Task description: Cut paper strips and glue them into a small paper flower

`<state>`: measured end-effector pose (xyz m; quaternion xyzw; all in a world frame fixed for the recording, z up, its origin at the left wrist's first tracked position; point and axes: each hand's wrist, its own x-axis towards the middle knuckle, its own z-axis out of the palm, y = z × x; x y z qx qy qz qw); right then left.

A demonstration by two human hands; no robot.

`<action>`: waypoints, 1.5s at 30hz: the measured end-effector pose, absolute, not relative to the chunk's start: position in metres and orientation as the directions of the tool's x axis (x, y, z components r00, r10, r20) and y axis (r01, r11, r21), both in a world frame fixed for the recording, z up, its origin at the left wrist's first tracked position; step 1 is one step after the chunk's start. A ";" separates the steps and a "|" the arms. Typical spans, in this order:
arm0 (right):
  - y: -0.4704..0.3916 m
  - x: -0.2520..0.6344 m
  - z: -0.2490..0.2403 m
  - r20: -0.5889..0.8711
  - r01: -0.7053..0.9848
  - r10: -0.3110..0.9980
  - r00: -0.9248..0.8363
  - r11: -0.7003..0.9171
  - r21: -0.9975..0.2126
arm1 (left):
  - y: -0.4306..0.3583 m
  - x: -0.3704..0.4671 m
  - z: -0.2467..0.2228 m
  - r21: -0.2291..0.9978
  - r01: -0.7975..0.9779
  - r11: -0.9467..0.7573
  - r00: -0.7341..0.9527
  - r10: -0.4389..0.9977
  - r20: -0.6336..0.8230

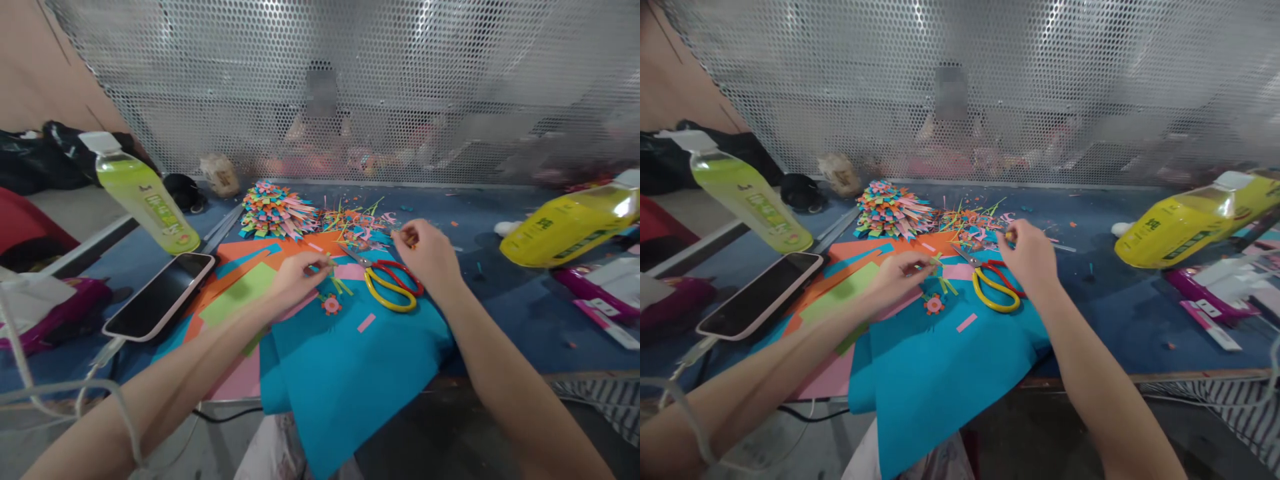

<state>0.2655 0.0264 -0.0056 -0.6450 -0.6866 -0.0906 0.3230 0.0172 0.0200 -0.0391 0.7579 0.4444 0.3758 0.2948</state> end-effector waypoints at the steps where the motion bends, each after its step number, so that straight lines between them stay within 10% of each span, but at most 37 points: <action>1: 0.031 0.271 -0.007 0.515 0.968 0.837 0.184 -0.063 -0.243 | 0.021 0.017 -0.039 0.793 0.441 -0.420 0.301 0.902 0.310; 5: 0.047 0.289 -0.019 0.236 0.862 0.830 0.506 -0.491 -0.122 | 0.024 0.016 -0.042 0.865 0.346 -0.365 0.260 0.923 0.285; 16: 0.066 0.325 -0.026 0.106 0.815 0.829 0.550 -0.505 -0.284 | 0.019 0.013 -0.032 0.965 0.149 -0.214 0.245 0.954 0.174; 22: 0.049 0.300 -0.011 0.325 0.922 0.886 0.330 -0.227 -0.315 | 0.021 0.013 -0.030 0.986 0.096 -0.139 0.144 0.982 0.125; 27: 0.032 0.268 -0.010 0.734 0.953 0.659 -0.166 0.299 -0.052 | 0.024 0.010 -0.032 0.999 -0.030 -0.042 0.082 0.996 0.044; 34: 0.028 0.265 -0.016 0.743 0.888 0.542 -0.394 0.432 0.156 | 0.029 0.009 -0.037 0.992 -0.117 -0.037 0.063 0.997 0.044; 45: 0.029 0.261 -0.018 0.699 0.844 0.541 -0.468 0.509 0.171 | 0.031 0.009 -0.037 0.992 -0.124 -0.026 0.060 0.998 0.034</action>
